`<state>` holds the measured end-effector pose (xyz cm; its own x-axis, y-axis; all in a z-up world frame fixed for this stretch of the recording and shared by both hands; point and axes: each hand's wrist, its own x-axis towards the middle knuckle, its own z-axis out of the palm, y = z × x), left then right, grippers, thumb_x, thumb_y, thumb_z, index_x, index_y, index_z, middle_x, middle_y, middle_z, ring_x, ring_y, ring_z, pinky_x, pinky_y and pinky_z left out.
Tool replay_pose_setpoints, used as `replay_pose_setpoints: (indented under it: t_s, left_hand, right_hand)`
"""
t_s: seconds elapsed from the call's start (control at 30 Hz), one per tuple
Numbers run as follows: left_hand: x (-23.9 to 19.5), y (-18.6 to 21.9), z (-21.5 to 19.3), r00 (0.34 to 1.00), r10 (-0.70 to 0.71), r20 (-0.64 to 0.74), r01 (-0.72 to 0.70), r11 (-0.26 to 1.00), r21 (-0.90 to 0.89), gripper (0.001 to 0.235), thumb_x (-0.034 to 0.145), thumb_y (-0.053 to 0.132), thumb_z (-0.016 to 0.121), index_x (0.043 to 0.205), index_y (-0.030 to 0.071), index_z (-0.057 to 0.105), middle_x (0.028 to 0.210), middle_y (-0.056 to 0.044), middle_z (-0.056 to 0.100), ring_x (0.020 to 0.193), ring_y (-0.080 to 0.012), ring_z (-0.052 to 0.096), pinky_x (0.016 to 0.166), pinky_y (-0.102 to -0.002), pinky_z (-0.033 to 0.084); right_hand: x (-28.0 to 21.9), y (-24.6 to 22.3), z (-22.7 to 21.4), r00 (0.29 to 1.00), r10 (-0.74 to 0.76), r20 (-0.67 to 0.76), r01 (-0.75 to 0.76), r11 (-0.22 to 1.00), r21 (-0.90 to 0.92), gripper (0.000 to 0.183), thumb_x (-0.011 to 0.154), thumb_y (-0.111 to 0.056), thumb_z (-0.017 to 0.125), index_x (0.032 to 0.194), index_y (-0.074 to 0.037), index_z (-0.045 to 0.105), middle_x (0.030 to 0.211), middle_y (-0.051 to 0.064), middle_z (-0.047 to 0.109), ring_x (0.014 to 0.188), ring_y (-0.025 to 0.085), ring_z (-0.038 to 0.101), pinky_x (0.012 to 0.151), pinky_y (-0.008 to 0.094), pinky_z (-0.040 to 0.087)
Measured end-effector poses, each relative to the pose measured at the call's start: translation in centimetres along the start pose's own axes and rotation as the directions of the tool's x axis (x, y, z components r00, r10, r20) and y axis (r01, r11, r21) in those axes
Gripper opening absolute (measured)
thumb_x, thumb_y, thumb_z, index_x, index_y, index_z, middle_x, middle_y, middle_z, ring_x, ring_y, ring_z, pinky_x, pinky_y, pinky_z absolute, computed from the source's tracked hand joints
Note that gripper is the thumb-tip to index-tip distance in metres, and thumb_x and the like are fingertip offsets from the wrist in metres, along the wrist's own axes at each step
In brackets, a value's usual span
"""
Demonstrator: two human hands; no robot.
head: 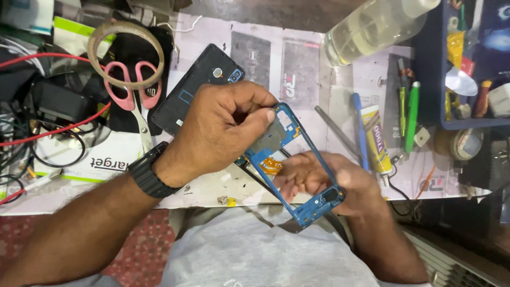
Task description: The person disassembles a smartphone, removes the back cover, and manipulates internal components including the battery and ribbon cables. They use a utility knife to pry parts and apply adhesive to the frame before reassembling the device.
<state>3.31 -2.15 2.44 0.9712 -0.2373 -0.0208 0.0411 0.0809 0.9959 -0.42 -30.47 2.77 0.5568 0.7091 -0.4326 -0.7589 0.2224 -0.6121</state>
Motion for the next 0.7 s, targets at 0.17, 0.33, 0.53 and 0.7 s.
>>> replay_pose_setpoints:
  t_s: [0.17, 0.33, 0.53, 0.7]
  left_hand:
    - [0.0, -0.3, -0.2, 0.999, -0.027, -0.017, 0.027, 0.999, -0.019, 0.008, 0.094, 0.006, 0.067, 0.096, 0.000, 0.073, 0.073, 0.004, 0.067, 0.062, 0.0025, 0.052, 0.053, -0.019, 0.043]
    - [0.4, -0.7, -0.4, 0.998, -0.060, -0.032, 0.058, 0.998, -0.037, 0.008, 0.093, 0.005, 0.067, 0.096, 0.000, 0.073, 0.072, 0.004, 0.065, 0.062, 0.0022, 0.051, 0.053, -0.019, 0.043]
    - [0.3, -0.8, -0.5, 0.995, -0.070, -0.070, 0.072, 0.997, 0.018, 0.009, 0.091, 0.006, 0.068, 0.096, 0.001, 0.073, 0.069, 0.004, 0.066, 0.059, 0.0018, 0.052, 0.051, -0.019, 0.043]
    - [0.0, -0.3, -0.5, 0.996, -0.029, -0.083, 0.035, 0.996, 0.077, 0.009, 0.090, 0.006, 0.068, 0.097, 0.001, 0.073, 0.066, 0.002, 0.065, 0.056, 0.0001, 0.054, 0.048, -0.020, 0.043]
  right_hand:
    - [0.5, -0.8, 0.7, 0.983, -0.152, -0.105, 0.108, 0.934, -0.339, 0.059, 0.094, -0.029, 0.065, 0.134, 0.014, 0.058, 0.103, 0.024, 0.068, 0.098, 0.027, 0.065, 0.086, 0.036, 0.052]
    - [1.2, -2.0, 0.7, 0.964, -0.097, -0.246, -0.002, 0.928, -0.372, 0.044, 0.096, -0.020, 0.062, 0.121, 0.015, 0.065, 0.097, 0.020, 0.070, 0.084, 0.021, 0.064, 0.075, 0.032, 0.053]
    - [1.9, -2.5, 0.8, 0.949, -0.075, -0.307, -0.062, 0.909, -0.412, 0.039, 0.096, -0.020, 0.059, 0.113, 0.014, 0.069, 0.089, 0.018, 0.071, 0.078, 0.018, 0.062, 0.071, 0.029, 0.051]
    - [2.1, -2.6, 0.9, 0.917, -0.094, -0.389, -0.120, 0.862, -0.492, 0.035, 0.095, -0.019, 0.058, 0.104, 0.011, 0.072, 0.080, 0.015, 0.071, 0.064, 0.013, 0.059, 0.057, 0.025, 0.046]
